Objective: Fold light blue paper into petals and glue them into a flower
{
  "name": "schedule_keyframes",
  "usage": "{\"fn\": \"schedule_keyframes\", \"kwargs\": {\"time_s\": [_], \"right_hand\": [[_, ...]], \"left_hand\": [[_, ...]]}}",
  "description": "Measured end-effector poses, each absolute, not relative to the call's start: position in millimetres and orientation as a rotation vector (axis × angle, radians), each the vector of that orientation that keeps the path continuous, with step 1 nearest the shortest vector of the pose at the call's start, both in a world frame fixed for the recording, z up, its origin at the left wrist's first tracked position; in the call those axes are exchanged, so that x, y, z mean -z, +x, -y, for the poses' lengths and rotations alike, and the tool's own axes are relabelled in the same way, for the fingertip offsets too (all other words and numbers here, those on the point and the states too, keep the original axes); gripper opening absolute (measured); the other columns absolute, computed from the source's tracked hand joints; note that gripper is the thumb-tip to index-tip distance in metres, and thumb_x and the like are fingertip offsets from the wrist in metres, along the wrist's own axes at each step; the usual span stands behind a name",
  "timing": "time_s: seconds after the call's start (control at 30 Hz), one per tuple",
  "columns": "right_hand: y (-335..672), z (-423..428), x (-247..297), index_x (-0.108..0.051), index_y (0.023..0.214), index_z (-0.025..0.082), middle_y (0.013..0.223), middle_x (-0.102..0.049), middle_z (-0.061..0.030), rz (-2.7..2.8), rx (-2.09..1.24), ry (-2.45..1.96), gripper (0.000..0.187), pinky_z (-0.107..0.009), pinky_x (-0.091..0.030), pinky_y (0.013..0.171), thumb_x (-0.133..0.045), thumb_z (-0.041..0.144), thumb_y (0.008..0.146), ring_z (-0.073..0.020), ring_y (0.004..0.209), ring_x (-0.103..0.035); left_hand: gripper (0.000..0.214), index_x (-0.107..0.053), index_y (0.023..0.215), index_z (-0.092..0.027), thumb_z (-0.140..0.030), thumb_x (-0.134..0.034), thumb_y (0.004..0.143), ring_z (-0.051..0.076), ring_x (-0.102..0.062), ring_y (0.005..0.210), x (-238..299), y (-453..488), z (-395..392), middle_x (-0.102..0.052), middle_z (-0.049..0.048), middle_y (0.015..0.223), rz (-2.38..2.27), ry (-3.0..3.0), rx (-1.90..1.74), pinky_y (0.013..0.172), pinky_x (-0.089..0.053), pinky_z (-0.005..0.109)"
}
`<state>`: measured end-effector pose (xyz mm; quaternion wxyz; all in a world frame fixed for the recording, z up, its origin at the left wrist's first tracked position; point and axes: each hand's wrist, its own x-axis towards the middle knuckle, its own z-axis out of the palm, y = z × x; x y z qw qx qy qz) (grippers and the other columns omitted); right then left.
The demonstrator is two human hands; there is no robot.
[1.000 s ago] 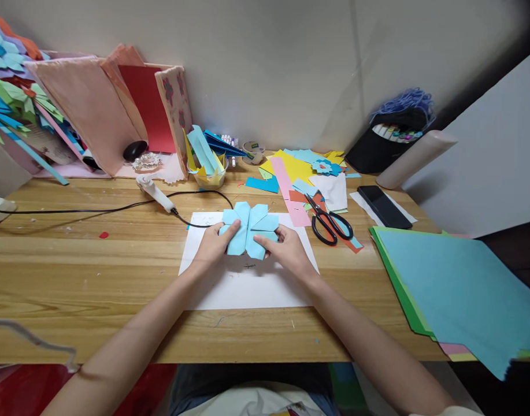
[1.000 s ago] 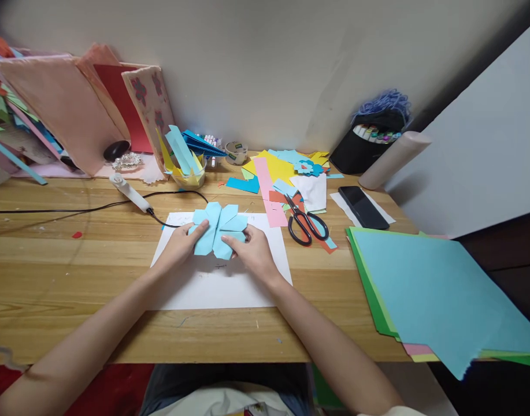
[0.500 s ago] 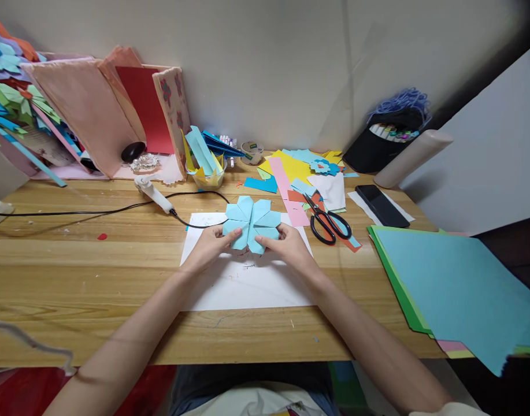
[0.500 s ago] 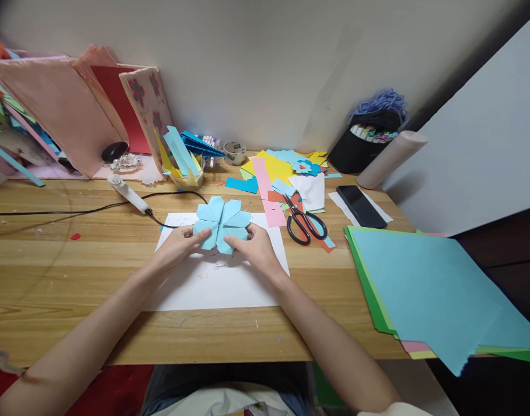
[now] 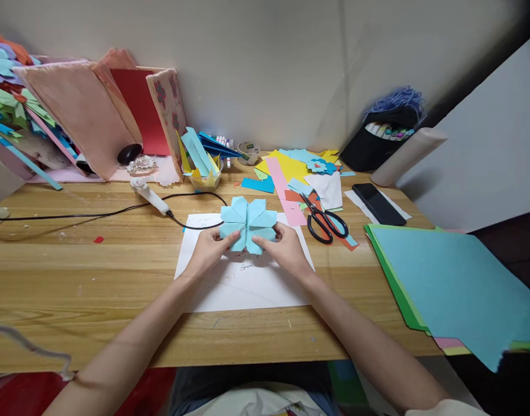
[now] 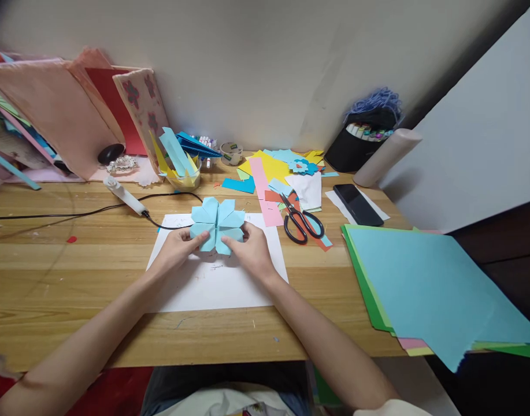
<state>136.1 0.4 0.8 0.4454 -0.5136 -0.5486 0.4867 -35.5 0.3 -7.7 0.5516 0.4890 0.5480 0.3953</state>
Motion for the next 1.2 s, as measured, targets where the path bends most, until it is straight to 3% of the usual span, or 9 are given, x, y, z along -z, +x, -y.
{"fn": "schedule_keyframes", "kwargs": {"time_s": [0.13,0.23,0.37,0.6,0.87,1.2], "right_hand": [[138.5,-2.7,1.0,-0.063,0.086,0.012,0.076,-0.065,-0.0046,1.343,-1.333,-1.271,0.029,-0.025,-0.046,0.055,-0.067,0.028,0.062,-0.0134,0.060,-0.057],[137.6,-3.0,3.0,-0.063,0.084,0.013,0.076,-0.065,-0.0039,1.286,-1.393,-1.254,0.029,-0.025,-0.046,0.055,-0.068,0.029,0.060,-0.0128,0.059,-0.056],[135.3,-2.4,6.8,-0.063,0.086,0.014,0.076,-0.066,-0.0044,1.187,-1.400,-1.238,0.032,-0.025,-0.046,0.055,-0.070,0.032,0.060,-0.0145,0.061,-0.058],[134.7,-1.4,12.5,-0.064,0.091,0.018,0.083,-0.068,-0.0046,1.133,-1.392,-1.213,0.034,-0.027,-0.048,0.061,-0.070,0.035,0.062,-0.0167,0.069,-0.061],[135.2,-2.0,13.4,-0.064,0.079,0.016,0.071,-0.065,-0.0036,1.136,-1.402,-1.258,0.031,-0.026,-0.045,0.057,-0.069,0.041,0.062,-0.0139,0.059,-0.056],[131.1,-0.2,18.2,-0.065,0.081,0.014,0.068,-0.063,-0.0028,1.132,-1.385,-1.292,0.033,-0.025,-0.042,0.055,-0.069,0.040,0.060,-0.0124,0.056,-0.052]], "left_hand": [[0.038,-0.058,0.057,-0.013,-0.050,-0.066,0.059,0.009,-0.045,0.049,2.1,-36.7,0.7,-0.054,-0.0015,0.053,-1.398,1.186,-0.905,0.049,-0.035,0.020],[0.041,-0.050,0.046,-0.014,-0.049,-0.067,0.059,0.007,-0.036,0.044,-2.4,-39.7,-0.4,-0.046,-0.0035,0.045,-1.422,1.223,-0.845,0.044,-0.026,0.020],[0.041,-0.047,0.045,-0.015,-0.049,-0.067,0.058,0.006,-0.032,0.042,-3.1,-40.6,-1.5,-0.042,-0.0045,0.043,-1.409,1.228,-0.811,0.042,-0.022,0.020],[0.037,-0.049,0.048,-0.015,-0.045,-0.067,0.059,0.006,-0.035,0.041,-10.7,-36.4,0.3,-0.044,-0.0051,0.043,-1.369,1.251,-0.871,0.043,-0.027,0.020],[0.030,-0.061,0.073,-0.013,-0.042,-0.062,0.068,0.013,-0.055,0.055,-6.3,-43.6,-3.4,-0.065,0.0018,0.065,-1.185,1.345,-0.839,0.051,-0.040,0.021],[0.032,-0.060,0.079,-0.013,-0.044,-0.057,0.071,0.015,-0.056,0.061,-5.3,-38.7,0.6,-0.064,0.0026,0.067,-1.106,1.341,-0.835,0.058,-0.042,0.024]]}}
